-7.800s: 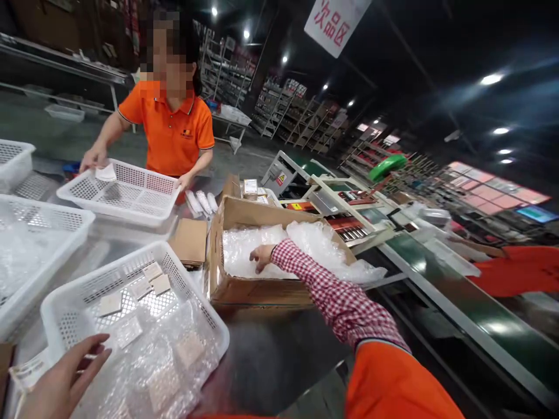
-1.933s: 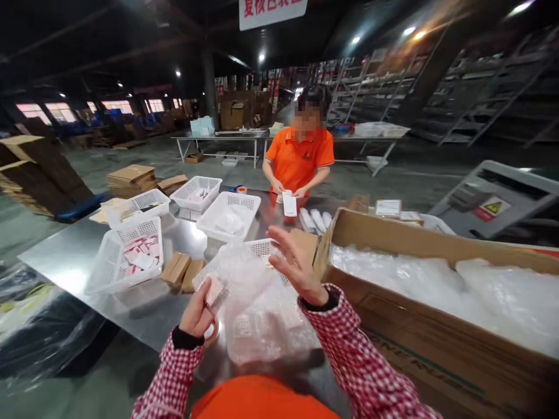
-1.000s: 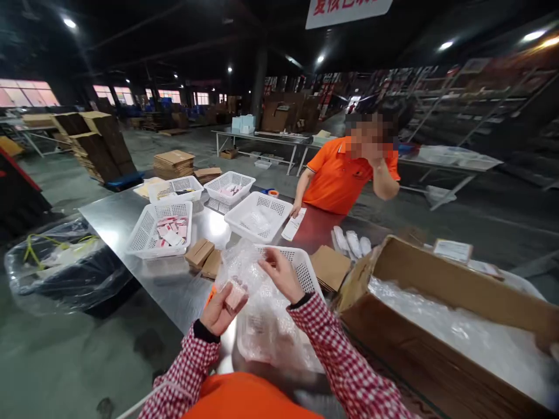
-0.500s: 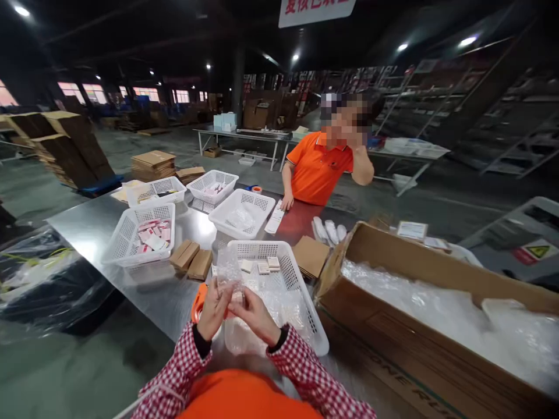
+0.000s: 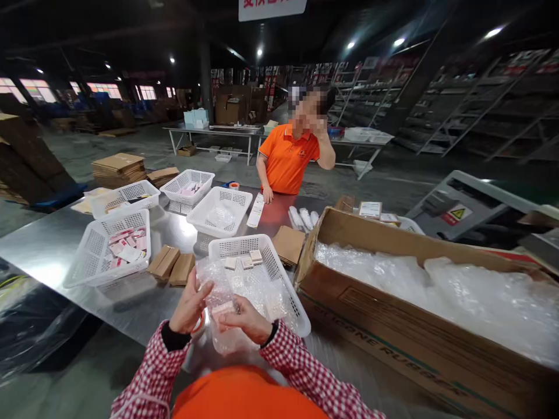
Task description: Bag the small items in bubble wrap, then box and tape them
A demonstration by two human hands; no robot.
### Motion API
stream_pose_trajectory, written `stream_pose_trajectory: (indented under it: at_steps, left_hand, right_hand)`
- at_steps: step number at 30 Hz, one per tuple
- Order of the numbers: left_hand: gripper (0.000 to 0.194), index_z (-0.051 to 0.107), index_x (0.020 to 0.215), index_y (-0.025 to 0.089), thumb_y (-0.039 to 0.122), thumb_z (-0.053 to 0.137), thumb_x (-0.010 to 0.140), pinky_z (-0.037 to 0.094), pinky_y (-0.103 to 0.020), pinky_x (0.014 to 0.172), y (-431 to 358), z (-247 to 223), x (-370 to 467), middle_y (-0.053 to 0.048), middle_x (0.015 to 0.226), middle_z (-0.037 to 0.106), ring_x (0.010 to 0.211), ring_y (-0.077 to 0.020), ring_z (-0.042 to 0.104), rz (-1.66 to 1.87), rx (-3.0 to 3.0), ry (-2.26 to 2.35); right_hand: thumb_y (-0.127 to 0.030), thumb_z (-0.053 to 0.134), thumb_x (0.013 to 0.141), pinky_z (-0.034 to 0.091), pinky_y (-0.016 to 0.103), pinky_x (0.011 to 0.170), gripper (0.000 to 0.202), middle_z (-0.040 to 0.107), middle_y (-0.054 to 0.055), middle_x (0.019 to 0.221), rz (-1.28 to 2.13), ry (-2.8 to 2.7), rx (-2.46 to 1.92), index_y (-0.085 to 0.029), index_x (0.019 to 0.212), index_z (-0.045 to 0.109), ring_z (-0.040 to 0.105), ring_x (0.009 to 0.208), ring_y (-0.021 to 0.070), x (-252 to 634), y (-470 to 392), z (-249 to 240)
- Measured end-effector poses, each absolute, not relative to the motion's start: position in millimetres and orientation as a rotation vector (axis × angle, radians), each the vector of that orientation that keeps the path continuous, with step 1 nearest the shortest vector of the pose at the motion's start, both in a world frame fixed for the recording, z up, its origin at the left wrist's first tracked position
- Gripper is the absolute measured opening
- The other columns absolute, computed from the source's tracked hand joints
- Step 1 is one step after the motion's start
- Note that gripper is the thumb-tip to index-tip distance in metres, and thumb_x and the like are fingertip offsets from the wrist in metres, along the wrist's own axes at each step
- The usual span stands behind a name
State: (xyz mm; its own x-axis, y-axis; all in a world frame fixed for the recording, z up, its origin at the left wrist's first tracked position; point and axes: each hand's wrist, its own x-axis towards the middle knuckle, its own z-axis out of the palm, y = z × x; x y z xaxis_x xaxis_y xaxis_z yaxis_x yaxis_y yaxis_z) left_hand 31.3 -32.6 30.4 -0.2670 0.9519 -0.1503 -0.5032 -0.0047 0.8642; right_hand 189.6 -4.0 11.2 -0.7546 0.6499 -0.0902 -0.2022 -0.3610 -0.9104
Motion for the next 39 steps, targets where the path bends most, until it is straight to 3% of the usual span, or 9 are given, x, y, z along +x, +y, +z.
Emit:
stream_pose_trajectory:
  at_steps: [5,8,12,19,25,28,31,33,39]
  left_hand:
    - [0.078,0.043,0.13,0.021,0.03,0.079,0.062,0.049,-0.033,0.087,-15,16,19,-0.011,0.125,0.053,0.101,-0.0212,0.06,1.674,0.727,1.408]
    - [0.064,0.047,0.128,0.02,0.036,0.071,0.071,0.04,-0.043,0.1,-25,28,11,-0.013,0.135,0.046,0.117,-0.0264,0.052,1.777,0.962,1.604]
    - [0.061,0.058,0.123,0.025,0.029,0.077,0.065,0.02,-0.044,0.114,-49,59,25,-0.009,0.14,0.048,0.133,-0.0303,0.036,1.326,1.503,1.29]
    - [0.076,0.051,0.131,0.023,0.028,0.08,0.06,0.033,-0.045,0.107,-43,38,48,-0.011,0.134,0.055,0.125,-0.0313,0.048,0.922,1.436,1.249]
    - [0.073,0.054,0.126,0.022,0.033,0.08,0.058,0.034,-0.042,0.108,-34,10,50,-0.009,0.133,0.056,0.125,-0.0296,0.047,0.754,1.419,1.228]
    - [0.072,0.058,0.122,0.019,0.039,0.079,0.056,0.038,-0.044,0.105,-27,7,53,-0.01,0.125,0.062,0.121,-0.0318,0.051,0.686,1.372,1.244]
    - [0.071,0.061,0.118,0.021,0.043,0.078,0.052,0.041,-0.045,0.102,-21,16,60,-0.009,0.122,0.064,0.119,-0.0344,0.053,0.715,1.347,1.263]
    - [0.067,0.063,0.116,0.023,0.043,0.078,0.053,0.042,-0.045,0.101,-16,25,68,-0.009,0.125,0.062,0.12,-0.0349,0.051,0.727,1.372,1.247]
    - [0.067,0.055,0.123,0.026,0.043,0.076,0.061,0.049,-0.039,0.097,-3,37,102,-0.008,0.135,0.054,0.125,-0.0325,0.048,0.906,1.423,1.255]
  right_hand:
    - [-0.033,0.082,0.058,0.047,0.025,0.068,0.042,0.064,-0.001,0.077,2.226,-1.304,-0.586,-0.015,0.093,0.066,0.058,0.069,0.0116,198,-10,13]
    - [-0.033,0.081,0.059,0.047,0.023,0.065,0.045,0.063,-0.001,0.078,2.167,-1.259,-0.61,-0.015,0.096,0.064,0.057,0.068,0.0108,210,-6,18]
    - [-0.035,0.08,0.061,0.047,0.025,0.068,0.048,0.064,0.001,0.083,2.167,-1.328,-0.611,-0.015,0.1,0.062,0.058,0.072,0.0123,219,1,22]
    - [-0.041,0.078,0.061,0.042,0.024,0.063,0.049,0.057,-0.003,0.08,1.845,-1.529,-0.746,-0.015,0.096,0.056,0.051,0.069,0.0106,226,2,10]
    - [-0.053,0.076,0.057,0.046,0.036,0.077,0.051,0.057,0.002,0.084,1.362,-1.982,-1.072,-0.017,0.088,0.058,0.051,0.08,0.0187,237,-3,13]
    - [-0.053,0.082,0.047,0.044,0.043,0.085,0.07,0.055,0.008,0.1,1.055,-2.001,-1.24,-0.016,0.101,0.056,0.052,0.093,0.025,243,-1,17]
    - [-0.049,0.086,0.037,0.041,0.041,0.095,0.117,0.041,0.015,0.132,1.309,-1.882,-1.053,-0.019,0.136,0.03,0.047,0.114,0.0272,256,6,23]
    - [-0.048,0.086,0.035,0.04,0.04,0.098,0.131,0.04,0.015,0.136,1.564,-1.841,-0.951,-0.021,0.143,0.018,0.047,0.118,0.027,265,10,28]
    - [-0.057,0.07,0.063,0.052,0.03,0.078,0.056,0.064,0.003,0.089,1.967,-1.781,-0.655,-0.015,0.1,0.062,0.062,0.082,0.0175,298,28,60]
